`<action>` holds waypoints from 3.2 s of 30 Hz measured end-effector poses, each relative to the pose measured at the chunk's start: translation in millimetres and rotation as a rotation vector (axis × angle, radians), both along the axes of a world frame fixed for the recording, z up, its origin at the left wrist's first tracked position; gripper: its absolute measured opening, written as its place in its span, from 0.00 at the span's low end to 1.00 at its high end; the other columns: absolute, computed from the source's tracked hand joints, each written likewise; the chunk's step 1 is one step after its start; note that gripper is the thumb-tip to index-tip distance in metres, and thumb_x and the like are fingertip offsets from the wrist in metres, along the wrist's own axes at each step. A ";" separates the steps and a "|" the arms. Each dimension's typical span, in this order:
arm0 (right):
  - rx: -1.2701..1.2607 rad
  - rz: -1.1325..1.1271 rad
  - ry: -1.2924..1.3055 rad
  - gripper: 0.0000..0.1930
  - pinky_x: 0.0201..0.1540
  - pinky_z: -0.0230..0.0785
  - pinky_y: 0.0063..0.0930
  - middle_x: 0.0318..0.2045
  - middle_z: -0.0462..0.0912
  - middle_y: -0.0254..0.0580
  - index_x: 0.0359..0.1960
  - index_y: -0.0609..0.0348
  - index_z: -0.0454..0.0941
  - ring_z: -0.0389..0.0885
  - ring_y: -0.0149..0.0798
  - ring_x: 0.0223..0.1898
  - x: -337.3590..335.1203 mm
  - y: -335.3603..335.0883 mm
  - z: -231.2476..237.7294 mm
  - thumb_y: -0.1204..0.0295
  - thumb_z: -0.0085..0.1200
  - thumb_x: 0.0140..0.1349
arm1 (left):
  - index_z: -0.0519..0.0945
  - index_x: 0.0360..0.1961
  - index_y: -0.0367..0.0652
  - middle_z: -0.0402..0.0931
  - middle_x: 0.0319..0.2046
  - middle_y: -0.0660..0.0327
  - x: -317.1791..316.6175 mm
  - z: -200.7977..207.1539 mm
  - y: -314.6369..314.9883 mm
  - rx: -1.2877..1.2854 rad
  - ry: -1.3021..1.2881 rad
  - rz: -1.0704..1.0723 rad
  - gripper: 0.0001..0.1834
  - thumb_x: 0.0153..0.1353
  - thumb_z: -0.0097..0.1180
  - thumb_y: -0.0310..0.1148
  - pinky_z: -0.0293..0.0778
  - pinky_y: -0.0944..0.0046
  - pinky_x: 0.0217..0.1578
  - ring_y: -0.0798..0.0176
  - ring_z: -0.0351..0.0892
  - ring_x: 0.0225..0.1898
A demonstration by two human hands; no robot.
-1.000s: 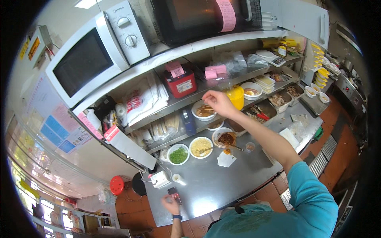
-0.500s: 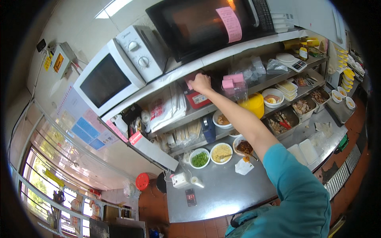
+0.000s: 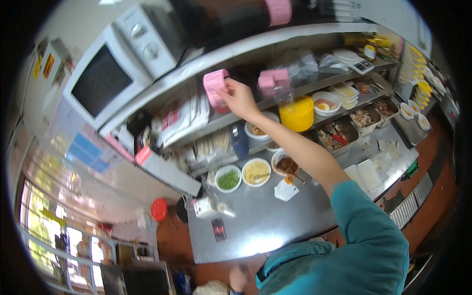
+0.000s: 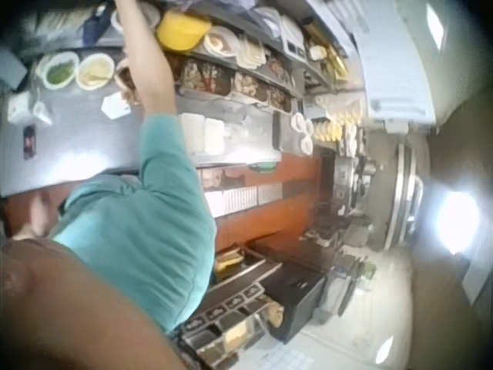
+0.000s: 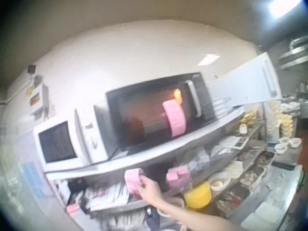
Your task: The person assembles a noodle bowl by adding tofu, meat, and broth into a disposable container, then places a lid on it. They use tongs and a ladle to transfer ingredients from metal trays and a pot.
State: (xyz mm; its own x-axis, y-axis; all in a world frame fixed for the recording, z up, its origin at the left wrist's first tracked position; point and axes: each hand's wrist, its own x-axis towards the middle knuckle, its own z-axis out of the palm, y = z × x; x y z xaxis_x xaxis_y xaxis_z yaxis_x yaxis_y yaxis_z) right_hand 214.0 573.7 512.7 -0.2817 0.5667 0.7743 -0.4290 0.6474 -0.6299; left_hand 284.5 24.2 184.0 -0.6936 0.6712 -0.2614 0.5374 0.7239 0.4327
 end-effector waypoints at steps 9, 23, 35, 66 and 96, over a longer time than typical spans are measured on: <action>-0.600 0.894 -0.755 0.11 0.47 0.74 0.27 0.41 0.84 0.37 0.48 0.66 0.79 0.79 0.26 0.43 157.5 -225.8 -237.6 0.75 0.56 0.66 | 0.64 0.65 0.31 0.75 0.57 0.47 -55.3 141.4 230.8 1.231 -1.069 0.097 0.26 0.71 0.49 0.35 0.77 0.58 0.53 0.51 0.80 0.52; -0.794 0.134 -0.762 0.27 0.28 0.70 0.18 0.30 0.78 0.30 0.52 0.55 0.75 0.71 0.22 0.25 -24.8 4.7 -217.2 0.47 0.59 0.62 | 0.77 0.50 0.37 0.83 0.43 0.52 -86.5 133.4 240.8 1.211 -1.297 0.473 0.17 0.71 0.52 0.41 0.84 0.61 0.34 0.58 0.86 0.36; -1.022 0.281 -0.670 0.13 0.25 0.63 0.29 0.23 0.80 0.30 0.32 0.58 0.85 0.70 0.30 0.21 -47.6 12.7 -231.0 0.59 0.65 0.59 | 0.73 0.49 0.31 0.83 0.40 0.47 -90.2 115.6 239.9 1.234 -1.257 0.557 0.17 0.73 0.48 0.38 0.85 0.55 0.33 0.53 0.86 0.35; -0.312 0.188 -0.797 0.19 0.37 0.73 0.20 0.34 0.85 0.39 0.54 0.65 0.73 0.82 0.27 0.35 169.9 -211.3 -285.2 0.73 0.59 0.63 | 0.69 0.57 0.28 0.76 0.55 0.42 -37.6 70.9 233.7 1.191 -1.269 0.417 0.18 0.73 0.40 0.30 0.77 0.53 0.53 0.48 0.80 0.53; -0.791 0.284 -0.585 0.08 0.27 0.70 0.17 0.27 0.84 0.37 0.45 0.66 0.80 0.76 0.22 0.25 182.2 -197.7 -263.4 0.78 0.53 0.67 | 0.71 0.55 0.29 0.79 0.46 0.50 9.6 51.7 237.4 0.931 -1.422 0.427 0.18 0.70 0.35 0.27 0.76 0.58 0.51 0.56 0.81 0.47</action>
